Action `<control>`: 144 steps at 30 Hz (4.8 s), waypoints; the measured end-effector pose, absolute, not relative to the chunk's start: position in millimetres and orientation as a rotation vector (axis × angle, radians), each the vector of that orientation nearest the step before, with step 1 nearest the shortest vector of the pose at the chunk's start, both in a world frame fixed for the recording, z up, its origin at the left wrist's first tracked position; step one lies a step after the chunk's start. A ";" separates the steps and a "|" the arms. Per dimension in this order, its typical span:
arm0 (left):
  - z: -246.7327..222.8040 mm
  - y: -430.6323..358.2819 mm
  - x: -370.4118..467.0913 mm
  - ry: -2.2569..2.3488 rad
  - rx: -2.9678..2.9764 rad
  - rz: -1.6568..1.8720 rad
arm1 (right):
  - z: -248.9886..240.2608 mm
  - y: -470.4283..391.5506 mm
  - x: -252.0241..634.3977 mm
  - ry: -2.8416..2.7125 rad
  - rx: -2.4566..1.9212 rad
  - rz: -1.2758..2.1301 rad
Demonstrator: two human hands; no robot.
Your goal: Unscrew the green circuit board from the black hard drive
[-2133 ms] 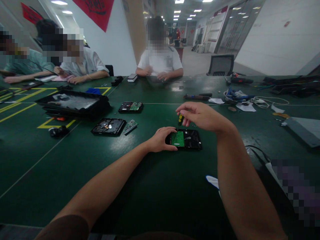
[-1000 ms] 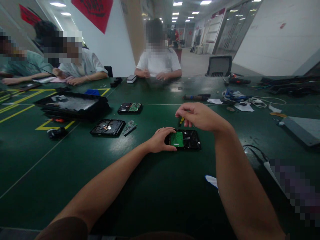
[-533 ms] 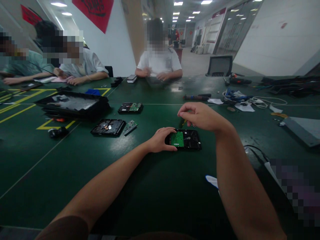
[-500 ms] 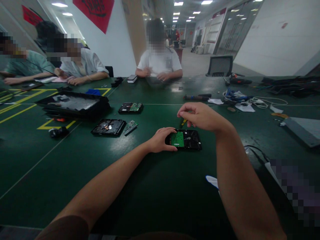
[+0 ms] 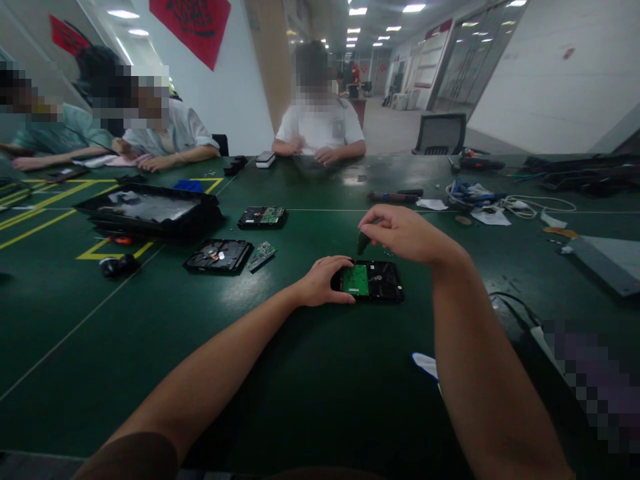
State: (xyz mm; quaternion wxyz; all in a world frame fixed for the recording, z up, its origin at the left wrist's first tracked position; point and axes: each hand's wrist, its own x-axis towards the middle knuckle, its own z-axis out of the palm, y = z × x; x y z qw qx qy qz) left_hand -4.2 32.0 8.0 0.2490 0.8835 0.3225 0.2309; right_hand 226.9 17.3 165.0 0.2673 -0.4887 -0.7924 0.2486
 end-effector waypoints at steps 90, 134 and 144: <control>8.2 32.4 -3.6 0.902 2.396 0.615 | 161.8 9.9 223.1 -2.153 -1.180 0.757; 16.5 27.6 -2.6 0.906 2.394 0.593 | 158.9 10.0 222.7 -2.119 -1.319 0.570; 14.2 29.2 -2.0 0.924 2.377 0.585 | 154.5 14.1 221.4 -2.105 -1.195 0.827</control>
